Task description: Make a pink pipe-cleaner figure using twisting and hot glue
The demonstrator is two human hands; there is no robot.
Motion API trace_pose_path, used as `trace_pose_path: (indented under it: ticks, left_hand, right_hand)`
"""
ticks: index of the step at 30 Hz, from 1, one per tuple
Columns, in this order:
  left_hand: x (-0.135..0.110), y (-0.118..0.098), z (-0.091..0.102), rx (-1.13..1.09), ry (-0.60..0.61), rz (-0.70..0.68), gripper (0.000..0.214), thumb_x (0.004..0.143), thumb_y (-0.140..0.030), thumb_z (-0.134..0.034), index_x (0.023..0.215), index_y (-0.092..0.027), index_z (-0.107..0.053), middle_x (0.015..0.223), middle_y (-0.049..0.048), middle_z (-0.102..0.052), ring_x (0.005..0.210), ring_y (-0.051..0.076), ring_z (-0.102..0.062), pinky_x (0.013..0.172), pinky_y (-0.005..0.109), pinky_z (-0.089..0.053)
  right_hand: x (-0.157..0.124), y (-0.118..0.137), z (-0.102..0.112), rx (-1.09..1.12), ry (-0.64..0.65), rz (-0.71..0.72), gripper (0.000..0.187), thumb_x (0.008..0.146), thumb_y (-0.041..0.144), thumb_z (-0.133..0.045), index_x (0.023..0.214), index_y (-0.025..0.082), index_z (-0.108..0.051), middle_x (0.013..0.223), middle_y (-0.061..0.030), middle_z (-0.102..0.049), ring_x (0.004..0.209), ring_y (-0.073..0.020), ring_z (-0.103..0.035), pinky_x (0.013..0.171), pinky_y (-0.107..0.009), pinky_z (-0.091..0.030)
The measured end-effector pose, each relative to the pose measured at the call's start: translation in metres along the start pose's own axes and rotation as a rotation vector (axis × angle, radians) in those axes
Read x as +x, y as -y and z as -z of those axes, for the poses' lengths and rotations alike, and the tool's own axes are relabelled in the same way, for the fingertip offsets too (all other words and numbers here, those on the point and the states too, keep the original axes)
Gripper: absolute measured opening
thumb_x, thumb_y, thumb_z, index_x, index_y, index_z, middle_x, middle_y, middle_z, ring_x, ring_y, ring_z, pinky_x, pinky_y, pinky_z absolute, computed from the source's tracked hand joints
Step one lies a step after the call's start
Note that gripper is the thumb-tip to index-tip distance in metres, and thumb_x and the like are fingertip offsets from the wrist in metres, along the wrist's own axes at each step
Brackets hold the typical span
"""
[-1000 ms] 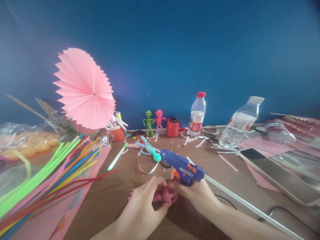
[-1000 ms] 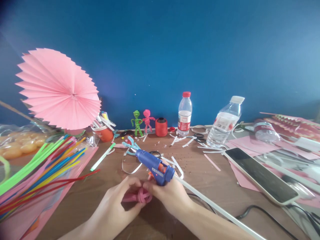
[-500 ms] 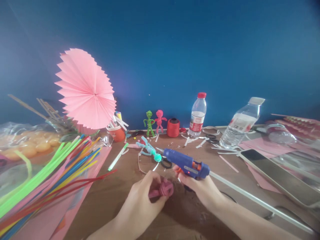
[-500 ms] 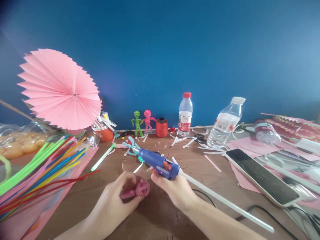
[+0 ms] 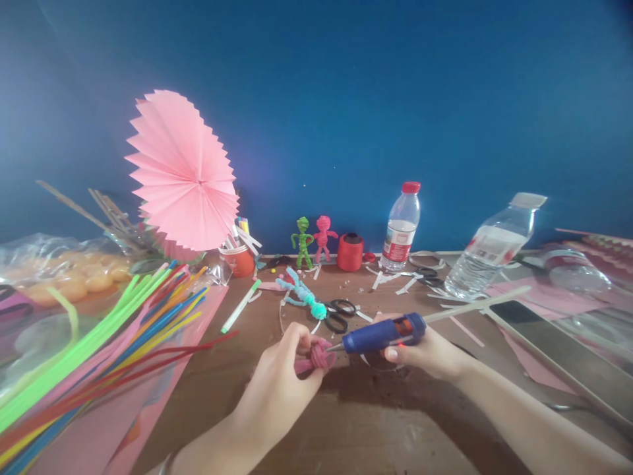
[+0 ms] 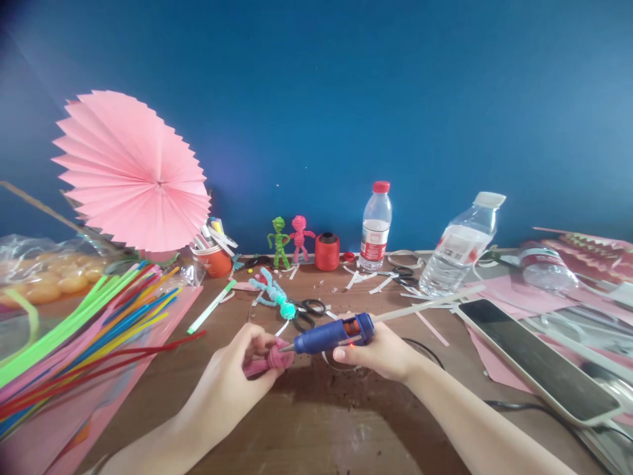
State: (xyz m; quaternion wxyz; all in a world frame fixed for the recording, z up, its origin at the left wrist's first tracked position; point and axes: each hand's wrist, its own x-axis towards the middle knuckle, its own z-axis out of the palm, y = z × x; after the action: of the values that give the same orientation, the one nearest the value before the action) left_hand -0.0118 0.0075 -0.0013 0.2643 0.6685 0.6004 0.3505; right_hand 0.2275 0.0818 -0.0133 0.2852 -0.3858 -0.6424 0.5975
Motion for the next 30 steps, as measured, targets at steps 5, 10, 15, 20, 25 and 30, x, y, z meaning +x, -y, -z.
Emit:
trace_pose_path:
  ticks: [5,10,15,20,25,30]
  left_hand:
    - [-0.001,0.0,-0.0003,-0.031,-0.002,0.012,0.012,0.076,-0.02,-0.055,0.079,-0.023,-0.044,0.085,-0.0005,-0.07,0.072,0.016,-0.069,0.065,0.027,-0.054]
    - [-0.0013,-0.0001,-0.0007,-0.006,-0.009,0.012,0.013,0.074,-0.02,-0.057,0.079,-0.024,-0.046,0.084,-0.0007,-0.07,0.072,0.017,-0.069,0.065,0.027,-0.054]
    - [-0.0002,-0.0001,-0.0005,-0.038,0.013,0.028,0.016,0.073,-0.017,-0.057,0.079,-0.024,-0.044,0.088,-0.0008,-0.07,0.073,0.016,-0.07,0.066,0.027,-0.054]
    - [-0.0004,0.0004,-0.001,-0.057,0.017,0.042,0.016,0.074,-0.018,-0.057,0.079,-0.024,-0.044,0.09,-0.0016,-0.07,0.076,0.016,-0.07,0.068,0.026,-0.054]
    - [-0.0016,0.0011,-0.0012,-0.059,0.007,0.016,0.016,0.074,-0.017,-0.058,0.079,-0.023,-0.044,0.089,-0.0007,-0.07,0.073,0.015,-0.07,0.065,0.026,-0.055]
    - [-0.002,0.0002,-0.0006,-0.026,0.008,0.032,0.015,0.075,-0.02,-0.058,0.079,-0.024,-0.044,0.088,-0.0016,-0.07,0.072,0.015,-0.069,0.065,0.026,-0.054]
  right_hand:
    - [-0.0016,-0.0051,-0.0032,-0.042,-0.098,-0.062,0.056,0.052,0.044,-0.078,0.097,0.015,-0.061,0.08,-0.0054,-0.067,0.074,-0.022,-0.062,0.07,-0.034,-0.049]
    - [-0.0008,-0.0051,-0.0037,-0.094,-0.172,-0.109,0.063,0.047,0.047,-0.078,0.098,0.015,-0.059,0.082,-0.0072,-0.068,0.078,-0.0262,-0.064,0.073,-0.038,-0.051]
    - [-0.0004,-0.005,-0.0033,-0.119,-0.187,-0.098,0.061,0.048,0.046,-0.078,0.098,0.015,-0.06,0.084,-0.0083,-0.068,0.08,-0.0271,-0.064,0.074,-0.039,-0.051]
    - [-0.001,-0.008,-0.0031,-0.144,-0.168,-0.081,0.055,0.05,0.047,-0.077,0.093,0.014,-0.062,0.083,-0.0083,-0.068,0.079,-0.0269,-0.064,0.074,-0.039,-0.051]
    - [0.0001,-0.0088,-0.0027,-0.188,-0.155,-0.069,0.05,0.053,0.048,-0.075,0.09,0.014,-0.064,0.081,-0.0072,-0.066,0.076,-0.0251,-0.063,0.071,-0.037,-0.052]
    - [-0.0015,-0.0077,-0.0029,-0.219,-0.149,-0.09,0.05,0.054,0.048,-0.074,0.09,0.015,-0.064,0.077,-0.0059,-0.065,0.07,-0.0228,-0.062,0.061,-0.033,-0.053]
